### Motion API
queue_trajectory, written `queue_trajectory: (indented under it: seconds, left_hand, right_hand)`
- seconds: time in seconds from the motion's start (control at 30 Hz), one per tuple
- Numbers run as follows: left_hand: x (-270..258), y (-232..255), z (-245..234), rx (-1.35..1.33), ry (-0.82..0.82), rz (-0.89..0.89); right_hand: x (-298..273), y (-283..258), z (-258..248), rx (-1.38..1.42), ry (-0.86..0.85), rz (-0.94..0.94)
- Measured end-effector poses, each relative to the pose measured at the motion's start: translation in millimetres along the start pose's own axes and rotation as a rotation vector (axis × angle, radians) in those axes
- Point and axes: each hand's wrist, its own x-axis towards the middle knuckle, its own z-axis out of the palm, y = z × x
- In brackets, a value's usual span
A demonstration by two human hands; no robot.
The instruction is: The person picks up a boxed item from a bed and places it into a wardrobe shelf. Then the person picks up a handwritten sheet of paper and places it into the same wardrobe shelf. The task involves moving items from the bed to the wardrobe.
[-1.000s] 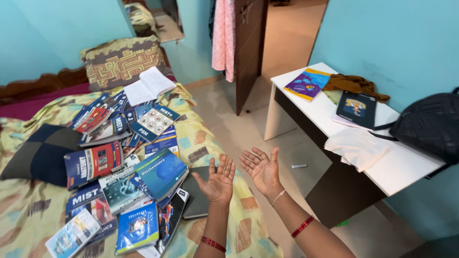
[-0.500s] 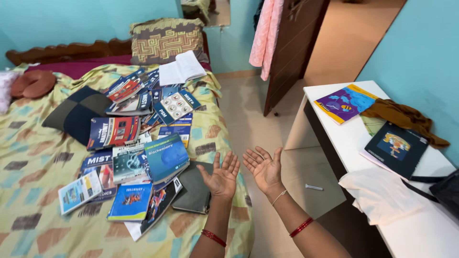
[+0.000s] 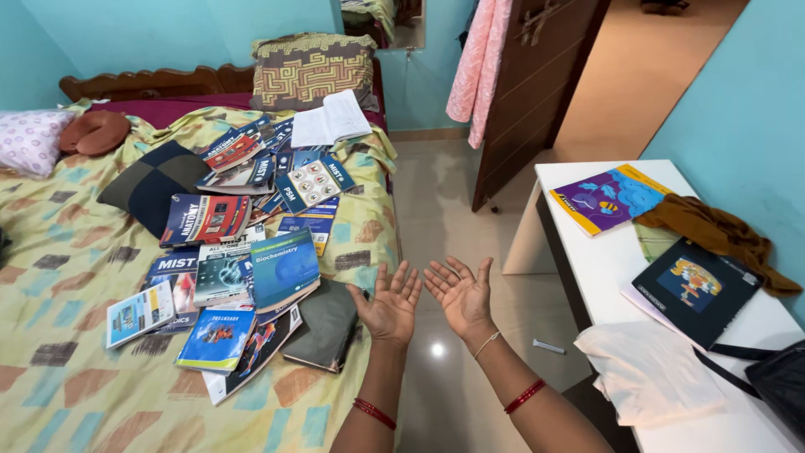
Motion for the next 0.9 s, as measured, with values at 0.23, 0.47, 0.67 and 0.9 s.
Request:
queue_trajectory:
  seconds: [0.23, 0.47, 0.67, 0.9]
  left_hand:
    - [13, -10, 4, -0.012, -0.007, 0.01]
    - [52, -6, 9, -0.029, -0.039, 0.05]
    - [101, 4, 6, -0.059, -0.032, 0.061]
    - [167, 20, 4, -0.071, 0.0, 0.082]
  right_hand:
    - [8, -19, -3, -0.046, -0.016, -0.027]
    - [38, -33, 9, -0.034, -0.054, -0.042]
    - [83, -40, 20, -0.029, -0.031, -0.046]
    - [157, -36, 43, -0.07, -0.034, -0.025]
